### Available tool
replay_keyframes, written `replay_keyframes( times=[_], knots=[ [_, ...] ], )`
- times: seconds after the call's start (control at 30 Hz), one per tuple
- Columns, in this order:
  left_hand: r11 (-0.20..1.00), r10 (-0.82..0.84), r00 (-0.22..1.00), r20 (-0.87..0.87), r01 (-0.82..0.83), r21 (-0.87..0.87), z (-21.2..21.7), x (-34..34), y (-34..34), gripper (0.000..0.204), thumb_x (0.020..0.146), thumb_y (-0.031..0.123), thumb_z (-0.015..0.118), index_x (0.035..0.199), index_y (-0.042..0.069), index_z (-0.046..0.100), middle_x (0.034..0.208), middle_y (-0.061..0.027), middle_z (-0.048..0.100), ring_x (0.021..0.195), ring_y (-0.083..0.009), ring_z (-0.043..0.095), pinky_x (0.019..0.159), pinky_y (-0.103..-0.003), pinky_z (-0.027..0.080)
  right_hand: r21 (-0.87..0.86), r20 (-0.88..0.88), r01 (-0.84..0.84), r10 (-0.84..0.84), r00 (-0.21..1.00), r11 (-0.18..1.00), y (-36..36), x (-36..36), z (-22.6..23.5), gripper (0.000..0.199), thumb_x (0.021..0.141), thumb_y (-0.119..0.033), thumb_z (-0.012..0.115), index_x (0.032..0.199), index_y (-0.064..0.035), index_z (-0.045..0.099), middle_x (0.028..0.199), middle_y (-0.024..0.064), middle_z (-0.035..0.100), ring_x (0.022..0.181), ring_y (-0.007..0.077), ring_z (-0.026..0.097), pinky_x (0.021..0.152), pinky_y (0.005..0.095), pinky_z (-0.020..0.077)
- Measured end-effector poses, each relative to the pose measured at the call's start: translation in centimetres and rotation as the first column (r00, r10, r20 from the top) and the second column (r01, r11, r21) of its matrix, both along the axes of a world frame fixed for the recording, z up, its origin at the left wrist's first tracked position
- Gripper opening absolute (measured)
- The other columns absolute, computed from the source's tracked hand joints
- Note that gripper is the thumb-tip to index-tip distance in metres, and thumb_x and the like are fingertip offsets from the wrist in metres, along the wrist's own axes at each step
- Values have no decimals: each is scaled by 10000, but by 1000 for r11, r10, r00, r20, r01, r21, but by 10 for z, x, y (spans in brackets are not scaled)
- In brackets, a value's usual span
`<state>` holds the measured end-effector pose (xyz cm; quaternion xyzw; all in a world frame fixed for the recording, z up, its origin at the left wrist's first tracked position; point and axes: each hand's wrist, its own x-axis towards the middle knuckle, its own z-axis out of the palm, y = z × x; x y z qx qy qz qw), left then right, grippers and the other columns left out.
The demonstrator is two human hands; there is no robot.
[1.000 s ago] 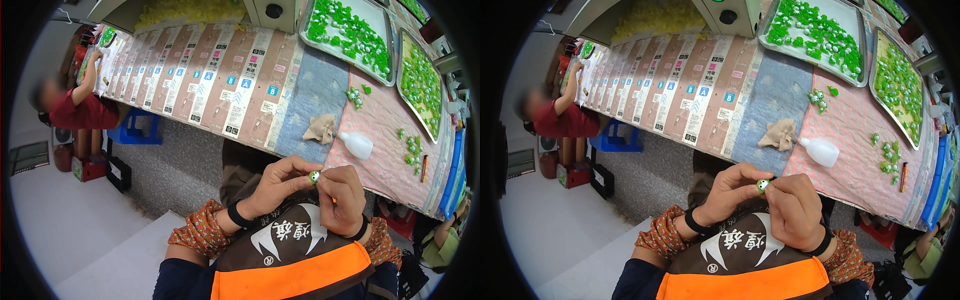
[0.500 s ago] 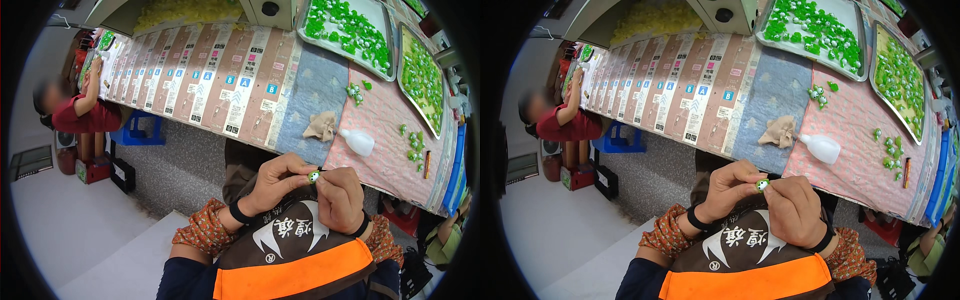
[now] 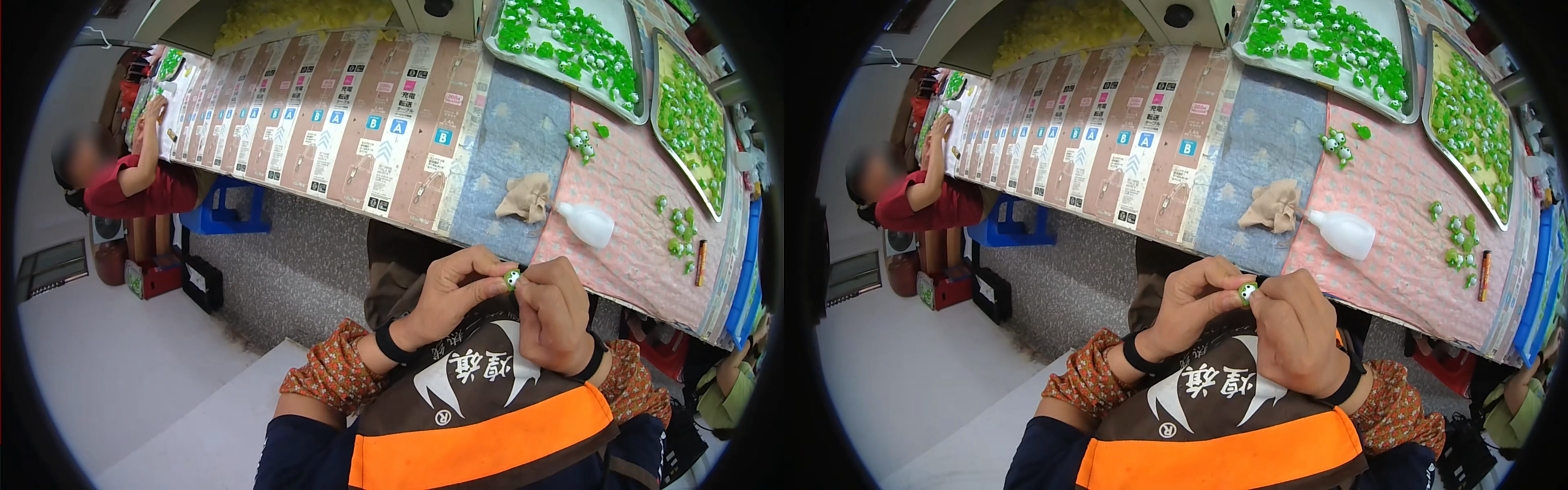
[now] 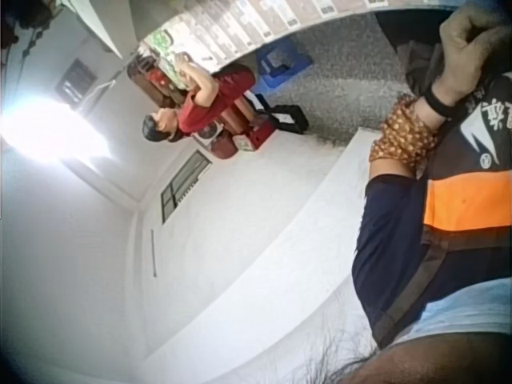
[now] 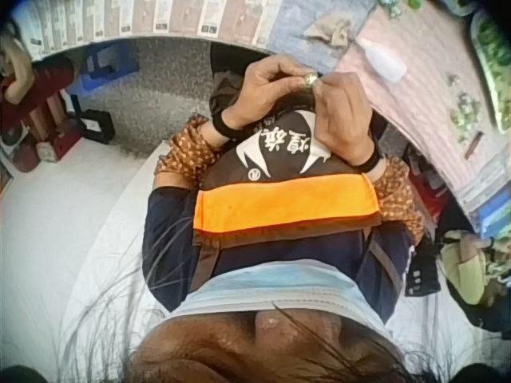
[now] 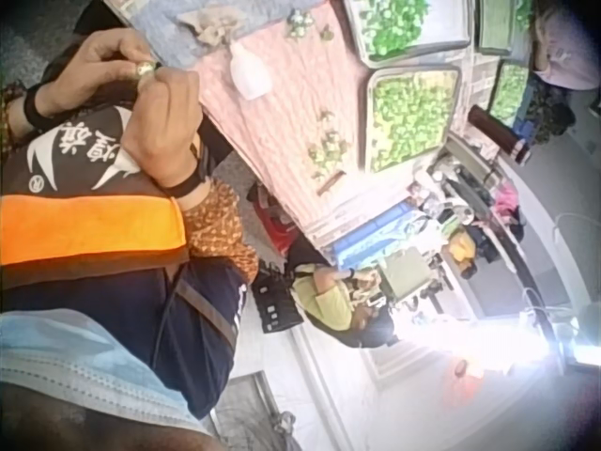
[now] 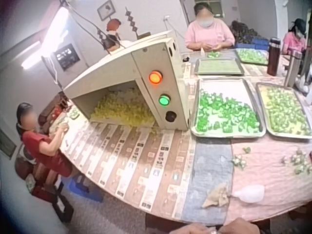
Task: Applying adhesive and assembling eyes onto small green plastic toy components.
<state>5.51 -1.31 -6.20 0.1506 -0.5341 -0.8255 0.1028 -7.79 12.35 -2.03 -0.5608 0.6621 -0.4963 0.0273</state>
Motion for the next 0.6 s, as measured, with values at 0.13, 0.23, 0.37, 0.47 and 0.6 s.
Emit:
replay_keyframes(
  times=[0.13,0.23,0.37,0.47,0.6],
  knots=[
    [983,-32,993,116,10,184,7,-2,-4,221,965,31,662,1178,-27,647,1082,-72,662,1022,-116,629,905,-280,530,70,155,-62,50,987,996,-6,-10,9,226,769,127,674,959,21,614,843,120,604,660,264,593,564,331,451],
    [985,-5,994,113,-14,171,16,-4,-2,265,984,56,646,1239,-7,604,1135,-58,644,1034,-91,614,884,-249,525,269,532,-70,-87,842,961,-3,-9,19,149,855,75,657,986,11,625,863,95,622,704,183,637,600,285,473],
    [999,-23,999,43,24,-22,16,-1,-4,299,1017,115,605,1275,9,496,1199,-109,591,1066,-158,637,912,-314,560,345,817,-204,-186,546,916,-1,-16,24,101,933,2,631,1031,23,636,921,67,671,777,78,635,648,231,497],
    [1000,0,998,61,-1,5,22,-1,-2,259,1027,107,578,1244,17,470,1173,-112,595,1031,-158,645,879,-315,576,332,855,-236,-185,486,913,-5,-18,29,127,944,-11,625,1065,25,640,924,67,680,787,65,626,672,214,496],
    [989,51,997,59,-58,135,25,-3,2,200,1036,108,560,1203,33,479,1083,-73,622,944,-107,637,811,-269,587,274,882,-217,-155,446,937,-7,-15,28,165,932,-4,634,1094,28,641,939,63,666,802,71,629,699,214,497]
  ],
)
